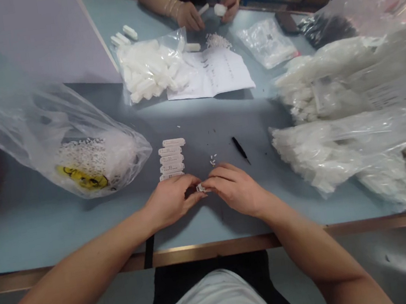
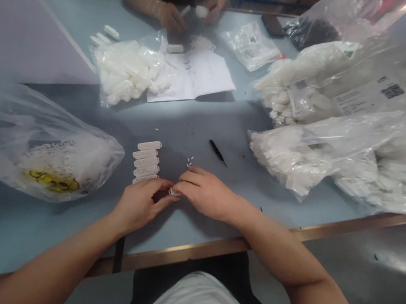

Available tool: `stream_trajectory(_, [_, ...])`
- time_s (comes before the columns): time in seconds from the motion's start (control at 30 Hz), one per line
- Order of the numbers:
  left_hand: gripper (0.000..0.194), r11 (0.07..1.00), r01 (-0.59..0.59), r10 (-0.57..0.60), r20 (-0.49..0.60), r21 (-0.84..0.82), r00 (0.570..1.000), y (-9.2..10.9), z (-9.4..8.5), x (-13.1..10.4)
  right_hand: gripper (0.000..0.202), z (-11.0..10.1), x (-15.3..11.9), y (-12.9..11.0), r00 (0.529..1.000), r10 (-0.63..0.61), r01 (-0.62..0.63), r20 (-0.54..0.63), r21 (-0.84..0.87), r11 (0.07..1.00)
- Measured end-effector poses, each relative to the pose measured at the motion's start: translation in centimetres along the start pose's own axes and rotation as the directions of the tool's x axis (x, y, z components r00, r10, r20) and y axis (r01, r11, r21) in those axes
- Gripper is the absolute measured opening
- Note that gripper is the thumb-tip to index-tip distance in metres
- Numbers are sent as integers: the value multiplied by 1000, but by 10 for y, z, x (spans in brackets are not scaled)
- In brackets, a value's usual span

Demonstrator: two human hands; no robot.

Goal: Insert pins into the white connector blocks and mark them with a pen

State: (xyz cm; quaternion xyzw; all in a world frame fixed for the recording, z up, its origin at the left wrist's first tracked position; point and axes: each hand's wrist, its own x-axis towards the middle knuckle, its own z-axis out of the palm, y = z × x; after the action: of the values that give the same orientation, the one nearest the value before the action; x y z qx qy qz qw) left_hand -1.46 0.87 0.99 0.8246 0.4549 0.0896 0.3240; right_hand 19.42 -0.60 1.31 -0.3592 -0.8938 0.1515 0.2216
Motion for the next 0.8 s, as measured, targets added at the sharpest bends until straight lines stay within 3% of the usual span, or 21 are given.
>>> stream_trajectory(0.37, [29,1000,-3,3,8,13,1000,-3,3,-1,25,0,0,-1,999,-31,33,39,-38,999])
stream_trajectory(0.63, [29,1000,6,-5,16,-8,1000,0,0,0,21,2,-2,1,998,58,-58,13,-5,998])
stream_trajectory(0.8, [30,1000,0,0,2,0,1000,-2,0,0,19,-8,-2,0,1000,-24,25,12,-95,995])
